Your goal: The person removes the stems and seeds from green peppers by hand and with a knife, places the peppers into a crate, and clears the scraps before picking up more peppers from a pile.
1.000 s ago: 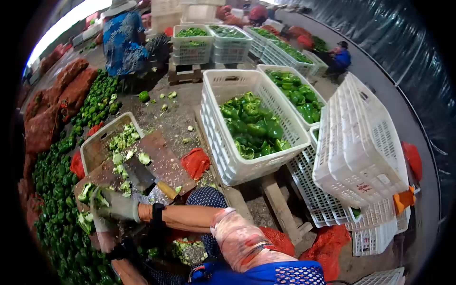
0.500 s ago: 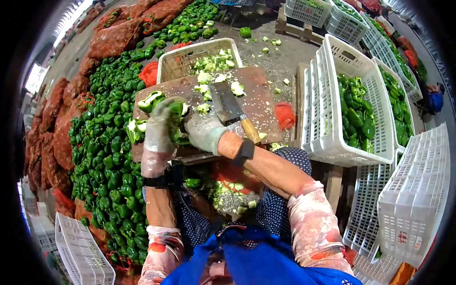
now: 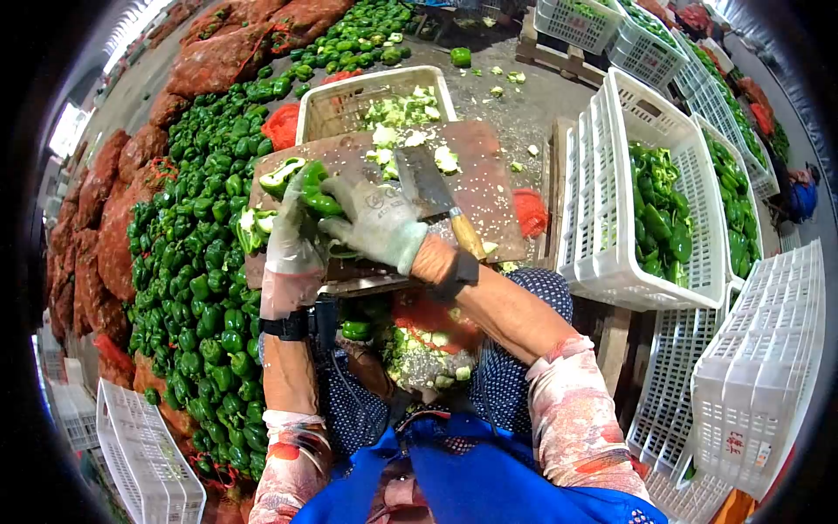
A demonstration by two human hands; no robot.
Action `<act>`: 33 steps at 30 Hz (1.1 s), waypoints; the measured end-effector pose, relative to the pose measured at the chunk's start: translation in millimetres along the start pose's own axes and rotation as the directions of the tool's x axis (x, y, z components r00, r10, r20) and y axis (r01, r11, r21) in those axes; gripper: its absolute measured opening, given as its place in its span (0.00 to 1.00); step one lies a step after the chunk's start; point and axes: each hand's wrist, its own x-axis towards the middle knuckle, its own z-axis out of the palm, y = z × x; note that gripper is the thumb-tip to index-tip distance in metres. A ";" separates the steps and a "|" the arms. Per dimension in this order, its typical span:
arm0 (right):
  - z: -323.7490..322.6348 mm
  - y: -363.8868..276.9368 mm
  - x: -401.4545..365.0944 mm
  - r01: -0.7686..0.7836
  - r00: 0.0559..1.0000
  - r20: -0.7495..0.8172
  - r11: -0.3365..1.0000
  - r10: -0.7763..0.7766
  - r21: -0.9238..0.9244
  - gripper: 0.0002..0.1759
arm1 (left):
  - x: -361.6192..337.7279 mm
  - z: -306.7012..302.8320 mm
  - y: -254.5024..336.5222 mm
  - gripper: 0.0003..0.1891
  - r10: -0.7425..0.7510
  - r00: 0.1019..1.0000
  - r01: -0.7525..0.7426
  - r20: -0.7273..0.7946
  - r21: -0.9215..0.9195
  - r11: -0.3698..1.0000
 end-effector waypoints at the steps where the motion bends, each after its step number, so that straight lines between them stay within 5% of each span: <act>1: -7.0 -3.0 -0.2 -0.024 1.000 0.018 0.998 0.025 -0.051 0.29 | 2.4 1.8 -1.2 0.25 0.014 1.000 -0.014 0.006 0.035 0.999; 4: -8.7 -6.2 -7.3 -0.142 0.983 0.129 0.986 0.130 0.089 0.32 | 2.6 7.0 -5.0 0.25 0.015 0.998 -0.013 -0.055 0.042 0.999; 6: -16.4 -12.2 -10.5 -0.160 0.971 0.181 0.987 0.157 0.001 0.31 | 6.0 0.3 -9.6 0.25 0.107 0.993 -0.117 0.047 0.387 0.915; 8: -27.2 -20.6 -9.8 -0.159 0.919 0.333 0.972 0.210 -0.175 0.31 | 4.8 7.4 -9.4 0.25 0.047 0.998 -0.027 -0.037 0.435 0.900; 11: -23.7 -3.4 -21.1 0.032 0.873 0.454 0.909 0.177 -0.415 0.30 | -2.3 15.9 9.2 0.24 0.031 0.993 -0.010 -0.113 0.182 0.983; 13: -28.5 11.1 -28.2 0.026 0.958 0.274 0.929 0.082 -0.370 0.29 | -2.1 8.6 9.8 0.23 0.058 0.990 -0.071 -0.129 -0.094 0.993; 14: -26.3 15.0 -26.2 -0.024 0.989 0.139 0.987 0.047 -0.159 0.28 | -2.7 10.3 9.1 0.23 0.190 0.969 -0.148 -0.159 0.244 0.958; 15: -25.6 11.7 -25.1 -0.143 0.988 0.061 0.989 0.141 0.027 0.30 | -2.3 12.8 3.8 0.23 0.121 0.985 -0.103 -0.121 0.145 0.984; 16: -23.0 13.6 -25.5 -0.088 0.996 0.000 0.987 0.089 0.137 0.34 | -1.1 15.2 -2.0 0.23 0.050 0.995 -0.046 -0.082 0.049 0.998; 19: -25.2 5.9 -24.0 -0.372 0.917 0.190 0.924 0.350 0.089 0.39 | -9.1 52.1 -5.1 0.34 -0.014 0.996 0.035 -0.091 0.235 0.971; 20: -25.4 12.1 -22.2 -0.426 0.887 0.205 0.904 0.413 0.020 0.38 | -9.5 45.7 -5.4 0.35 -0.047 0.994 0.039 0.102 0.077 0.996; 21: -2.8 48.0 -17.3 -0.253 0.967 0.047 0.958 0.249 0.136 0.39 | -10.7 52.4 0.5 0.37 -0.094 0.991 0.093 0.099 0.011 0.996; 22: -17.3 43.5 -17.5 -0.289 0.957 0.010 0.946 0.290 0.151 0.36 | -7.1 44.5 -6.6 0.36 0.061 0.995 -0.061 0.075 0.004 0.998; 23: -25.9 36.3 -14.8 -0.310 0.949 -0.008 0.934 0.316 0.180 0.33 | -6.6 34.2 -1.7 0.36 0.030 1.000 -0.030 -0.003 0.024 0.999; 24: -30.0 62.7 -14.3 0.002 0.986 -0.166 0.998 -0.013 -0.067 0.27 | -8.4 33.0 2.7 0.36 0.025 0.999 -0.024 -0.040 0.038 0.999; 26: -66.1 71.9 -36.1 0.038 0.956 -0.292 0.986 0.012 0.165 0.27 | -16.6 24.7 9.4 0.37 0.073 0.993 -0.059 -0.096 0.136 0.989; 27: -79.5 71.8 -45.0 -0.009 0.936 -0.288 0.828 0.205 0.561 0.27 | -21.6 23.5 26.9 0.35 -0.078 0.983 0.079 -0.167 -0.001 0.997; 28: -97.4 71.4 -52.6 0.037 0.890 -0.257 0.502 0.376 0.864 0.27 | -19.6 19.4 26.5 0.35 0.069 0.966 -0.073 -0.249 -0.005 0.997; 30: -129.9 77.6 -69.8 0.243 0.850 -0.299 0.181 0.435 0.953 0.27 | -17.7 -5.8 39.7 0.26 -0.101 0.980 0.090 -0.171 -0.072 0.993; 31: -138.0 76.4 -75.5 0.273 0.850 -0.307 0.141 0.428 0.952 0.26 | -12.4 -16.5 30.4 0.27 0.109 0.974 -0.119 -0.196 -0.040 0.992; 33: -129.3 67.1 -63.3 0.180 0.859 -0.246 0.185 0.449 0.966 0.26 | -8.7 -23.4 34.1 0.28 0.203 0.963 -0.200 -0.178 0.037 0.979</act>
